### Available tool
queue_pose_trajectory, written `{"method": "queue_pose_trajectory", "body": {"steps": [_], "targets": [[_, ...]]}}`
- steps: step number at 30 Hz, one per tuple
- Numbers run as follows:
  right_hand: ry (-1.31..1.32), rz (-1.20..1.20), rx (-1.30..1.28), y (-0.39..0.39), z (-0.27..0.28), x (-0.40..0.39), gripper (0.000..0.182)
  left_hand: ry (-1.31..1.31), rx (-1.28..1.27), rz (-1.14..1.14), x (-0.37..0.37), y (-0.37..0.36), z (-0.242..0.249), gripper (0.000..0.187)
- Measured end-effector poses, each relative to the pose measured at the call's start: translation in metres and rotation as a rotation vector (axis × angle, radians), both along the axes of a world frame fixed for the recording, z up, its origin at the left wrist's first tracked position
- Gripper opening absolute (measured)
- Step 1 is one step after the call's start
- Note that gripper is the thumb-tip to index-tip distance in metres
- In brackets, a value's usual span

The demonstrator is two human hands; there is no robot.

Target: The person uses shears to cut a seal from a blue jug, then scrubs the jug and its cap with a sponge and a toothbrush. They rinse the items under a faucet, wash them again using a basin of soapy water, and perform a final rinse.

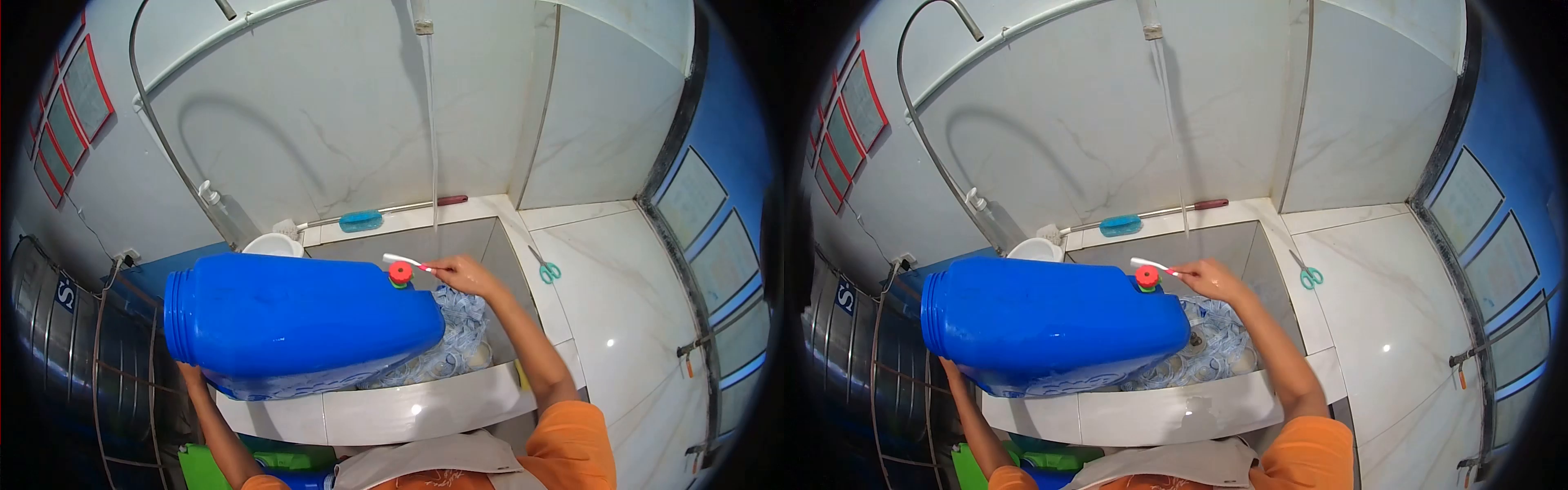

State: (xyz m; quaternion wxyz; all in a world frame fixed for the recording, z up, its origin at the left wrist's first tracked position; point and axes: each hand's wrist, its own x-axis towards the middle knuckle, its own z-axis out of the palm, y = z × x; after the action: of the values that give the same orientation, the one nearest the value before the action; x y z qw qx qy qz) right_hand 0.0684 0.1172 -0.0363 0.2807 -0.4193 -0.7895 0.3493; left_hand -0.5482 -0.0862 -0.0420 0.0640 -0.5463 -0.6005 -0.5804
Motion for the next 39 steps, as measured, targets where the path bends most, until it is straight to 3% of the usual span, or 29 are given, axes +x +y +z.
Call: {"method": "queue_pose_trajectory", "body": {"steps": [1,2,4,11,14,16,17,19,20,22,23,25,28,32,35,38,39], "targets": [[-0.302,0.023,0.184,-0.005,0.033,-0.002,0.03,0.001,0.001,0.002,0.0,-0.001,-0.001,0.05],[-0.302,0.022,0.18,-0.009,0.057,-0.004,0.03,-0.003,-0.001,0.006,0.0,-0.002,-0.003,0.05],[-0.677,0.093,0.206,-0.016,0.092,-0.011,0.03,-0.007,0.003,0.007,0.001,-0.003,-0.005,0.049],[-0.81,0.131,0.26,-0.029,0.118,-0.027,0.03,-0.019,0.016,0.014,0.001,-0.006,-0.007,0.049],[-0.655,0.076,0.162,-0.016,0.095,-0.01,0.03,-0.02,0.016,0.023,0.003,-0.012,-0.008,0.049],[-0.272,0.029,0.079,-0.006,0.055,0.01,0.028,-0.021,0.015,0.027,0.004,-0.013,-0.008,0.049],[-0.266,0.022,0.08,-0.005,0.036,0.021,0.028,-0.021,0.013,0.026,0.003,-0.014,-0.007,0.049],[0.098,-0.011,-0.252,-0.007,0.003,0.035,0.027,-0.024,0.01,0.021,0.002,-0.016,-0.008,0.049],[0.099,-0.014,-0.251,-0.007,-0.005,0.033,0.027,-0.023,0.008,0.019,0.002,-0.015,-0.009,0.049],[0.133,0.145,0.053,-0.006,-0.02,0.034,0.024,-0.028,0.007,0.017,0.001,-0.016,-0.01,0.049],[0.136,0.137,0.046,-0.004,-0.019,0.029,0.024,-0.026,0.001,0.012,0.001,-0.014,-0.009,0.049],[-0.013,0.131,0.362,0.007,-0.01,0.014,0.021,-0.025,-0.008,0.006,0.0,-0.011,-0.01,0.049],[0.072,0.067,0.207,0.029,-0.028,0.034,0.02,-0.024,-0.003,-0.009,-0.001,-0.006,-0.007,0.048],[0.016,0.146,0.361,0.013,-0.017,0.016,0.024,-0.021,-0.011,-0.027,0.002,-0.003,-0.008,0.048],[0.138,0.115,0.154,0.026,-0.027,0.031,0.023,-0.025,-0.004,-0.018,0.001,-0.004,-0.007,0.048],[0.315,-0.009,-0.207,0.006,-0.039,0.024,0.026,-0.029,-0.001,-0.016,0.003,-0.008,-0.007,0.048],[0.315,-0.013,-0.206,-0.006,-0.036,0.016,0.026,-0.031,-0.002,-0.012,0.004,-0.008,-0.007,0.048]]}}
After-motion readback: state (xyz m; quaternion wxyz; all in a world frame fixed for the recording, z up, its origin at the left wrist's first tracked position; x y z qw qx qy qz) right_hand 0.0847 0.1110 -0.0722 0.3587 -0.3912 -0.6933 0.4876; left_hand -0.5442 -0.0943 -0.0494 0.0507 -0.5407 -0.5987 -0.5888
